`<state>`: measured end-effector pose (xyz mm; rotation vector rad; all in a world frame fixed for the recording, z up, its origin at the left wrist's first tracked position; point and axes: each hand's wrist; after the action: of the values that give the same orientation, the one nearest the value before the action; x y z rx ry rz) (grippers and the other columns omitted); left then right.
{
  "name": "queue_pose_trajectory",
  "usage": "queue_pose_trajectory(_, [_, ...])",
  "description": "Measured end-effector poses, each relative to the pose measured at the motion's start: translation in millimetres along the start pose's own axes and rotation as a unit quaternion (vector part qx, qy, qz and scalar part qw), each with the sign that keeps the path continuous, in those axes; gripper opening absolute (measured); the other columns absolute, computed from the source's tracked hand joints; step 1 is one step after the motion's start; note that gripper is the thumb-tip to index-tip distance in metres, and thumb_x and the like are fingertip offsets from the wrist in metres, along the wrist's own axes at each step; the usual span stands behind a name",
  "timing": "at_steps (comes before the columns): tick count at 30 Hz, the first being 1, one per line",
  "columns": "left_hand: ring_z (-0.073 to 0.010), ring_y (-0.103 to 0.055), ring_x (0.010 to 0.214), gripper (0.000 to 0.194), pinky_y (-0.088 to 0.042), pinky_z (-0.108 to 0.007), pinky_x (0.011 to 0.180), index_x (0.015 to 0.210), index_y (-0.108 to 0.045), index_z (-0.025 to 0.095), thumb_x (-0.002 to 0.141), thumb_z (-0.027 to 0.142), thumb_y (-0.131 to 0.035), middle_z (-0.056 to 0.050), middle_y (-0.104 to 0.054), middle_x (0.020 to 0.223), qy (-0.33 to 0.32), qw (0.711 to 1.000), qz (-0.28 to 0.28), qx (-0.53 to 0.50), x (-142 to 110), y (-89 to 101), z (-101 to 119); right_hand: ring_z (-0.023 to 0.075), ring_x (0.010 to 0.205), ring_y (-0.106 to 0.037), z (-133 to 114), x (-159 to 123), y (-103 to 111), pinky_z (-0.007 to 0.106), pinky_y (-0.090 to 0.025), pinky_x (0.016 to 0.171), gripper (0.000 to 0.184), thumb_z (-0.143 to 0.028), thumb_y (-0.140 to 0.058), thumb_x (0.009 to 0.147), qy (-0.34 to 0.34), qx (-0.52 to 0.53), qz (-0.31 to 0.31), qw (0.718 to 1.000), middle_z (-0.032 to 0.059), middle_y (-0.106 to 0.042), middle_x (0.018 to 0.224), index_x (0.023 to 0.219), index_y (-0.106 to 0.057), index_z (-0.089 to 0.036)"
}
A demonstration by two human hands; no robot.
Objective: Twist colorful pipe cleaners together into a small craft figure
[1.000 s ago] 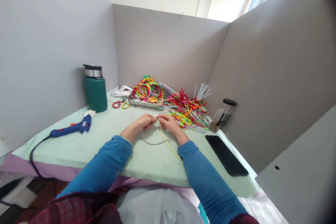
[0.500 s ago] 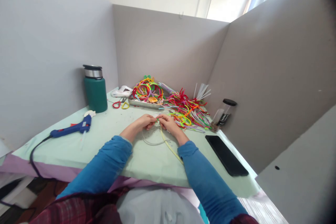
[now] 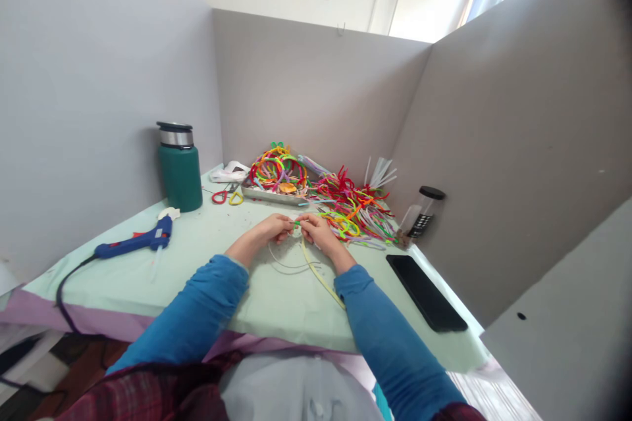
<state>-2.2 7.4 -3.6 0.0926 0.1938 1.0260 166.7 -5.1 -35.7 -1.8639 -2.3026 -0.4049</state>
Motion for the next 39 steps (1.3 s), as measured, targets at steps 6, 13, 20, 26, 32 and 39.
queue_pose_trajectory(6, [-0.0075,-0.037,0.034,0.019,-0.027,-0.022,0.041,0.071,-0.059,0.013,0.071,0.031,-0.065,0.006,-0.043,0.039,-0.059,0.991,0.036,0.118,1.5,2.4,-3.6,0.0064,0.039,-0.034,2.6,1.3,1.5,0.020,-0.024,0.041,0.020,-0.031,-0.056,0.076,0.002,-0.002,0.002,1.000,-0.0074,-0.045,0.052,0.091,-0.060,-0.018])
queue_pose_trajectory(13, [-0.0081,-0.037,0.035,0.029,-0.026,-0.022,0.041,0.070,-0.064,0.013,0.072,0.042,-0.061,0.005,-0.043,0.037,-0.084,0.974,0.084,0.191,11.2,6.5,-12.6,0.0063,0.039,-0.034,0.9,1.0,0.9,0.021,-0.023,0.040,0.021,-0.032,-0.055,0.076,0.002,-0.001,0.001,1.000,-0.0079,-0.044,0.051,0.091,-0.060,-0.018])
queue_pose_trajectory(20, [-0.0084,-0.038,0.036,0.044,-0.028,-0.023,0.042,0.070,-0.069,0.012,0.072,0.054,-0.060,0.003,-0.047,0.039,-0.082,0.972,0.098,0.199,8.3,5.5,-8.2,0.0066,0.039,-0.034,2.2,1.3,1.4,0.021,-0.023,0.040,0.021,-0.032,-0.055,0.077,0.007,-0.002,0.003,1.000,-0.0078,-0.045,0.051,0.091,-0.060,-0.017])
queue_pose_trajectory(26, [-0.0084,-0.037,0.036,0.050,-0.028,-0.022,0.043,0.067,-0.068,0.012,0.071,0.061,-0.059,0.003,-0.043,0.036,-0.070,0.973,0.095,0.199,9.4,7.4,-9.6,0.0065,0.039,-0.034,-0.3,-0.2,0.4,0.021,-0.023,0.040,0.020,-0.032,-0.056,0.076,0.007,-0.005,0.001,1.000,-0.0079,-0.044,0.051,0.089,-0.059,-0.017])
queue_pose_trajectory(32, [-0.0077,-0.038,0.038,0.056,-0.028,-0.022,0.041,0.070,-0.069,0.011,0.068,0.066,-0.060,0.001,-0.050,0.043,-0.059,0.980,0.090,0.167,12.1,8.3,-12.6,0.0065,0.040,-0.034,-4.1,-2.2,-0.7,0.021,-0.024,0.040,0.019,-0.032,-0.057,0.075,0.008,-0.011,-0.002,1.000,-0.0076,-0.044,0.052,0.087,-0.058,-0.017])
queue_pose_trajectory(39, [-0.0057,-0.034,0.035,0.045,-0.024,-0.024,0.038,0.070,-0.069,0.009,0.068,0.054,-0.067,-0.003,-0.058,0.051,-0.033,0.990,0.108,0.087,3.3,2.2,-2.1,0.0068,0.041,-0.035,-5.3,-4.1,-0.8,0.021,-0.024,0.040,0.018,-0.034,-0.059,0.076,0.010,-0.025,-0.015,1.000,-0.0069,-0.046,0.052,0.083,-0.057,-0.018])
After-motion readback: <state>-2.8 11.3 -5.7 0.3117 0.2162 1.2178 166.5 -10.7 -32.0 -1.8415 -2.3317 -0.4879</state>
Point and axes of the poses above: each hand's wrist, its own x-axis towards the middle knuckle, its own y-axis out of the back of the hand, z = x × y
